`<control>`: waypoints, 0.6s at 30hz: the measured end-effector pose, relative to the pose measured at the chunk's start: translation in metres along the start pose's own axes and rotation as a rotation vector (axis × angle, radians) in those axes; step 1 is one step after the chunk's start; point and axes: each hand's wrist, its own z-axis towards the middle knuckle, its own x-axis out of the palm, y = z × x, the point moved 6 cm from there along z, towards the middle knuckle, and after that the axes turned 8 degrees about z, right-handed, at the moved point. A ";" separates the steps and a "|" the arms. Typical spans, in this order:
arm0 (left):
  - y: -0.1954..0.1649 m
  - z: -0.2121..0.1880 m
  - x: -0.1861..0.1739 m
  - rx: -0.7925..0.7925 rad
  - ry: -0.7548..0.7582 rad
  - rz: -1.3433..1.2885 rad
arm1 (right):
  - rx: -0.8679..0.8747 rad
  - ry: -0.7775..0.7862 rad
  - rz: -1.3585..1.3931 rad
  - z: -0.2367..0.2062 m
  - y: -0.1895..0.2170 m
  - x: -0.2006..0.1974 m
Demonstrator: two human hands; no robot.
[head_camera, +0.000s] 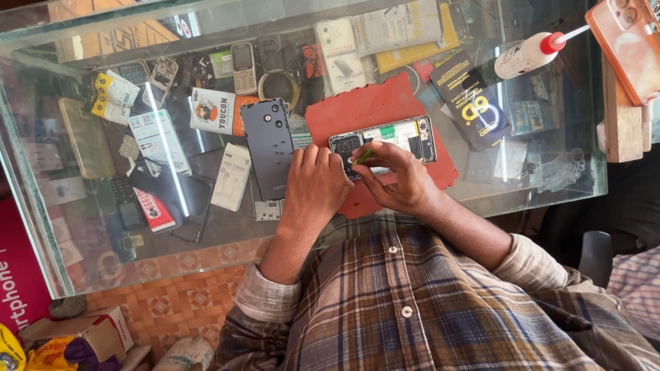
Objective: The person holds a green smartphone and a black screen protector package, then pries off the phone's back cover and works on the exposed internal components on a red mat, using a green pry tool to manipulate parts inside the open phone.
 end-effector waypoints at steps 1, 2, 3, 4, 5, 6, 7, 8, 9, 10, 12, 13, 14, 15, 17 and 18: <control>0.000 0.000 0.001 -0.003 0.004 0.005 | -0.005 0.005 0.000 0.001 0.001 0.000; 0.000 0.000 0.002 -0.006 0.008 0.010 | -0.007 0.002 0.000 0.001 0.001 -0.001; 0.000 0.000 0.004 -0.007 0.011 0.013 | -0.009 -0.002 -0.003 0.001 0.002 -0.001; 0.000 0.000 0.003 -0.036 -0.008 0.010 | -0.011 -0.006 -0.006 0.001 0.002 -0.002; 0.000 0.000 0.003 -0.064 -0.026 0.006 | -0.014 -0.007 -0.005 0.001 0.003 -0.002; 0.000 -0.001 0.004 -0.092 -0.044 0.003 | -0.016 -0.008 -0.003 0.001 0.003 -0.002; -0.001 -0.001 0.005 -0.112 -0.048 0.008 | -0.018 -0.010 -0.001 0.001 0.003 -0.002; -0.002 -0.001 0.006 -0.133 -0.052 0.013 | -0.015 -0.017 0.005 0.001 0.003 -0.002; -0.002 -0.001 0.007 -0.153 -0.057 0.018 | -0.013 -0.024 0.010 0.001 0.003 -0.002; -0.002 -0.001 0.008 -0.153 -0.061 0.007 | -0.012 -0.031 0.016 0.001 0.003 -0.003; -0.001 -0.001 0.009 -0.154 -0.070 -0.016 | -0.010 -0.029 -0.006 0.001 0.003 -0.002; -0.001 -0.001 0.008 -0.140 -0.082 -0.036 | -0.010 -0.027 -0.017 0.001 0.003 -0.002; -0.002 -0.002 0.007 -0.126 -0.095 -0.058 | -0.006 -0.025 -0.014 0.000 0.002 -0.002; -0.002 -0.002 0.005 -0.111 -0.108 -0.079 | -0.003 -0.023 -0.011 0.000 0.002 -0.002; -0.003 -0.001 0.006 -0.121 -0.064 -0.052 | 0.001 -0.020 -0.014 0.000 0.001 -0.002; -0.004 0.000 0.007 -0.126 -0.042 -0.038 | 0.002 -0.019 -0.018 0.000 0.001 -0.002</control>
